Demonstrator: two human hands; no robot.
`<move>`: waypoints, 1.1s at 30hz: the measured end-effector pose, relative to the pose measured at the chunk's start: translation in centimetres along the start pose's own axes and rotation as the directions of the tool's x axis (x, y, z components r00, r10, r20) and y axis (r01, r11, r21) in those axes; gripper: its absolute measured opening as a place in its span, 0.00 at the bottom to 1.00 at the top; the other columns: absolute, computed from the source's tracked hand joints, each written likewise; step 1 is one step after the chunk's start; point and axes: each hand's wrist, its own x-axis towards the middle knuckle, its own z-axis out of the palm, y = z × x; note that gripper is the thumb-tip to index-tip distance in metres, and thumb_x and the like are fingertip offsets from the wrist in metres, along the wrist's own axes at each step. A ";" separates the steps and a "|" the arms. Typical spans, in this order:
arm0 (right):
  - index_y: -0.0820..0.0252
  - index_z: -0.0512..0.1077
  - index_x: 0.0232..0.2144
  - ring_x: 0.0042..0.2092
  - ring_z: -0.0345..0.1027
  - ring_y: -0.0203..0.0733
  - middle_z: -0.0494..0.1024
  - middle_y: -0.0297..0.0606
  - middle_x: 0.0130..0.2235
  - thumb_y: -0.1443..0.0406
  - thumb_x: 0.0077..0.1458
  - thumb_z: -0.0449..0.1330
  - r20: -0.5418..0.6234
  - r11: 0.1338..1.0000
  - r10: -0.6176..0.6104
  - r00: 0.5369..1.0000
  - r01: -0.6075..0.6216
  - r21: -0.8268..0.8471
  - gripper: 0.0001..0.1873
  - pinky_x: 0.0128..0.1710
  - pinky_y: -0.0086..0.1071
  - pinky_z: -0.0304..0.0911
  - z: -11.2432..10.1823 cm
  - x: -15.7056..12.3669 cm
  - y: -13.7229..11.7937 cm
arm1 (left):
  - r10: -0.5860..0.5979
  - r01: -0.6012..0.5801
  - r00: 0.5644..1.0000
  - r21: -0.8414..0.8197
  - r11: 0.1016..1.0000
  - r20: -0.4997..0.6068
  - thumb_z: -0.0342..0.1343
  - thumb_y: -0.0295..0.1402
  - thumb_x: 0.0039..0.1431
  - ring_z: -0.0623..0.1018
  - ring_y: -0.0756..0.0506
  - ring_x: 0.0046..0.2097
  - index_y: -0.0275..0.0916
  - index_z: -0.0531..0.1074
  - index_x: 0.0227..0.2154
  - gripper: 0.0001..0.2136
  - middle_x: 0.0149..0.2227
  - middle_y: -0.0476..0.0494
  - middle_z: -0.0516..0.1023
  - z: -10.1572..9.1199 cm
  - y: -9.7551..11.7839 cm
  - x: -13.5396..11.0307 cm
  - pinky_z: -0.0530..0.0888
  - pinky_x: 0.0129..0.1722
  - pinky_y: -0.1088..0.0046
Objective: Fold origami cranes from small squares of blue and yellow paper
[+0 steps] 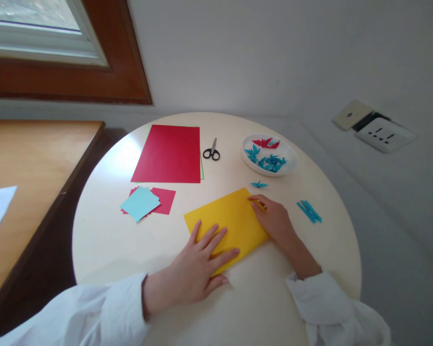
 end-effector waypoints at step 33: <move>0.58 0.62 0.52 0.44 0.67 0.46 0.73 0.46 0.43 0.67 0.62 0.41 0.011 0.869 -0.064 0.998 0.061 -0.491 0.18 0.33 0.32 0.58 0.7 -1.4 -1.8 | -0.052 0.045 0.983 0.045 0.998 0.176 0.36 0.52 0.61 0.50 0.31 0.65 0.53 0.51 0.61 0.27 0.64 0.31 0.51 -1.6 1.2 0.6 0.47 0.56 0.39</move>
